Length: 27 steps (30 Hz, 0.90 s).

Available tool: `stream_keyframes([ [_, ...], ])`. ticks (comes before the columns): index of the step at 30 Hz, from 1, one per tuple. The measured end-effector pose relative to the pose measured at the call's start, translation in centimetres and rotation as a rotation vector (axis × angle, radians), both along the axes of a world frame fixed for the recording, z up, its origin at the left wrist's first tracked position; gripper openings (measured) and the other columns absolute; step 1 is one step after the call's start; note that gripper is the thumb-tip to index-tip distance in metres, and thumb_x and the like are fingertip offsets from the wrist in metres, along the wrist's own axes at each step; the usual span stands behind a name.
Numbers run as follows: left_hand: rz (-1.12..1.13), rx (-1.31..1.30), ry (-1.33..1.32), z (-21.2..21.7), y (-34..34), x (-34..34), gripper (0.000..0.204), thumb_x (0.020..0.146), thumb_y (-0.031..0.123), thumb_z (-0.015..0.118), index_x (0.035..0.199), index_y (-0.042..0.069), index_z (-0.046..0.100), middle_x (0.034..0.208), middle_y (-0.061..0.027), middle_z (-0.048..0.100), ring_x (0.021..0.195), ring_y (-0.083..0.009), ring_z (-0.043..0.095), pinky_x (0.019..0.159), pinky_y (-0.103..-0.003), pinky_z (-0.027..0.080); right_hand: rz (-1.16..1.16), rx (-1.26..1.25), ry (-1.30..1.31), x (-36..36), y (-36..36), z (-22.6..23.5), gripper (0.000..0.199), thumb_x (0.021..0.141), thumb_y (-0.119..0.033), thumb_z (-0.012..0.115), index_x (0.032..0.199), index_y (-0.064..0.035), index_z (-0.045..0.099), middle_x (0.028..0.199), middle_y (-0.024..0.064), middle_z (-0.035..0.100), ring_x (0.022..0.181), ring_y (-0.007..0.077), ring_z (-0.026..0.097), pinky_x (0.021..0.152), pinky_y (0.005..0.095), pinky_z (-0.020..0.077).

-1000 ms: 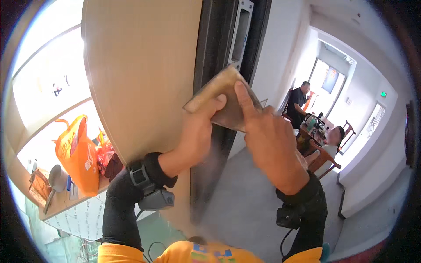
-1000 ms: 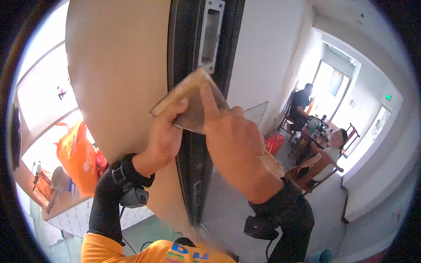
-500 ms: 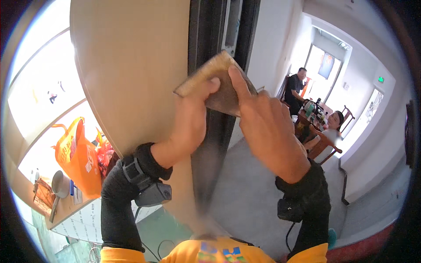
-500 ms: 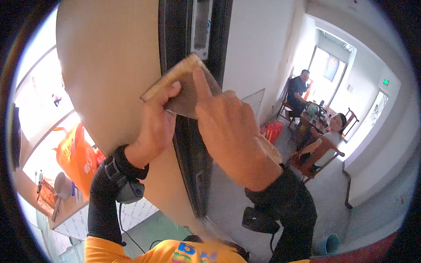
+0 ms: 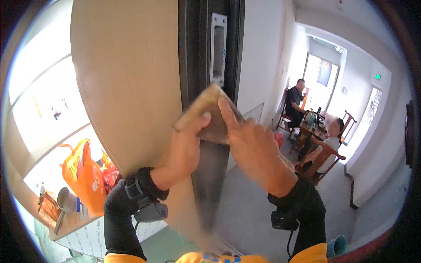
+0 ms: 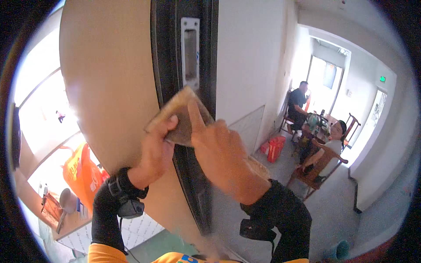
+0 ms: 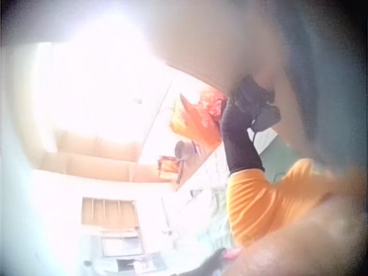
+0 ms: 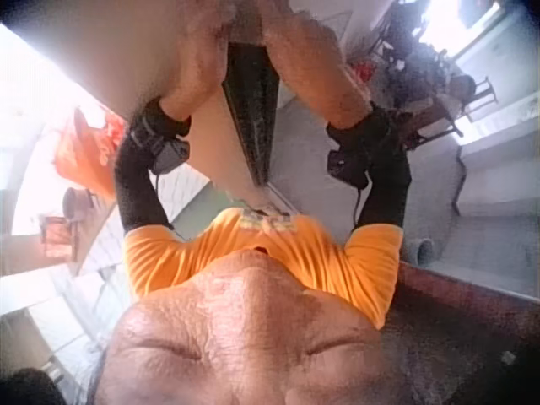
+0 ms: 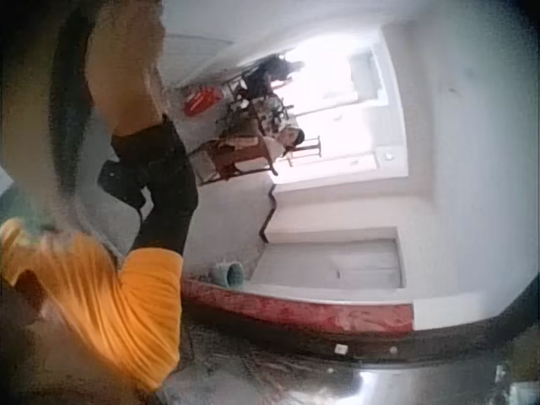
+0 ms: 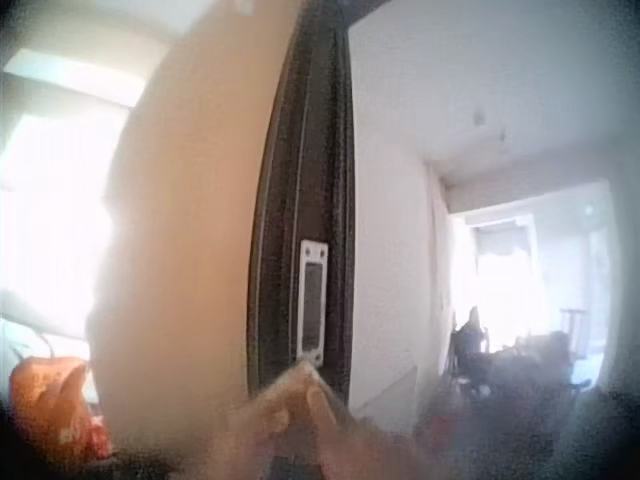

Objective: The recorder is sanding the edge of a door frame with a hand-held scraper/sander tool.

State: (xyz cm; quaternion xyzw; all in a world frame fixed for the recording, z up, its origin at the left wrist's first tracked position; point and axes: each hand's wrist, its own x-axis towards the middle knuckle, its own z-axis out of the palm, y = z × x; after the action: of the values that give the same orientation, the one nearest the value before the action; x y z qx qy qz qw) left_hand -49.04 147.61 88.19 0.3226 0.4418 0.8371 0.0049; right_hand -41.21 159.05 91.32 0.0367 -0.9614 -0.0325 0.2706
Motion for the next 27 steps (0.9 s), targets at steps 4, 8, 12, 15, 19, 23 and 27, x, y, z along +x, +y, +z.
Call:
stream_keyframes([
  [4,-0.109,0.053,-0.049,-0.7,0.3,-0.1,0.032,0.083,0.013,0.052,0.114,0.002,0.054,0.11,-0.0052,0.058,0.104,-0.0169,0.052,0.093,-0.032,0.037,-0.052,0.005,0.072,0.2,0.2,-0.2,0.073,0.077,-0.009,0.055,0.14,-0.0103,0.017,0.075,0.023,0.056,0.063,0.0376,0.06,0.054,0.0449,0.0496],
  [8,0.114,-0.136,-0.036,-1.1,-0.6,-0.4,0.029,0.084,0.015,0.052,0.109,0.001,0.055,0.104,-0.0047,0.058,0.098,-0.0157,0.053,0.089,-0.03,0.039,0.013,-0.052,0.1,0.3,-0.4,-0.8,0.069,0.078,-0.012,0.056,0.138,-0.0073,0.022,0.073,0.0204,0.055,0.06,0.0332,0.06,0.052,0.0414,0.0501],
  [12,0.042,-0.095,-0.094,-1.3,-1.0,-0.7,0.028,0.084,0.017,0.052,0.108,0.001,0.056,0.103,-0.0049,0.059,0.096,-0.0157,0.053,0.088,-0.03,0.039,0.025,0.011,0.187,0.1,-0.6,-1.4,0.064,0.077,-0.016,0.057,0.134,-0.002,0.031,0.068,0.0144,0.055,0.057,0.0246,0.059,0.048,0.0341,0.0512],
  [15,0.071,-0.134,-0.075,-1.3,-1.2,-0.8,0.029,0.084,0.016,0.052,0.109,0.002,0.055,0.105,-0.005,0.059,0.099,-0.0168,0.054,0.091,-0.032,0.038,-0.001,0.032,0.234,0.1,-0.8,-1.5,0.065,0.076,-0.014,0.058,0.133,0.0006,0.032,0.065,0.0119,0.055,0.057,0.0228,0.059,0.048,0.0326,0.0513],
  [19,0.001,-0.093,-0.155,-1.1,-1.1,-0.9,0.029,0.083,0.017,0.053,0.108,0.002,0.056,0.104,-0.0049,0.059,0.098,-0.0171,0.054,0.091,-0.033,0.038,-0.038,0.088,0.222,0.2,-0.9,-1.1,0.064,0.074,-0.013,0.058,0.131,0.0037,0.033,0.064,0.0106,0.057,0.059,0.0219,0.059,0.049,0.0318,0.0517],
  [23,0.135,-0.118,-0.066,-0.9,-0.9,-0.6,0.029,0.083,0.016,0.053,0.108,0.002,0.056,0.106,-0.0055,0.059,0.099,-0.0174,0.054,0.091,-0.033,0.038,0.036,0.079,0.233,0.4,-0.7,-1.0,0.064,0.074,-0.012,0.058,0.13,0.0057,0.033,0.066,0.0129,0.059,0.06,0.0222,0.059,0.05,0.0326,0.0524],
  [27,0.011,-0.006,-0.131,-0.4,-0.7,-0.3,0.03,0.082,0.014,0.053,0.109,0.002,0.054,0.106,-0.006,0.059,0.1,-0.0181,0.054,0.091,-0.033,0.039,0.023,0.037,0.236,0.3,-0.9,-1.2,0.064,0.075,-0.012,0.058,0.13,0.0068,0.033,0.067,0.0133,0.059,0.062,0.0236,0.06,0.052,0.0338,0.0528],
])
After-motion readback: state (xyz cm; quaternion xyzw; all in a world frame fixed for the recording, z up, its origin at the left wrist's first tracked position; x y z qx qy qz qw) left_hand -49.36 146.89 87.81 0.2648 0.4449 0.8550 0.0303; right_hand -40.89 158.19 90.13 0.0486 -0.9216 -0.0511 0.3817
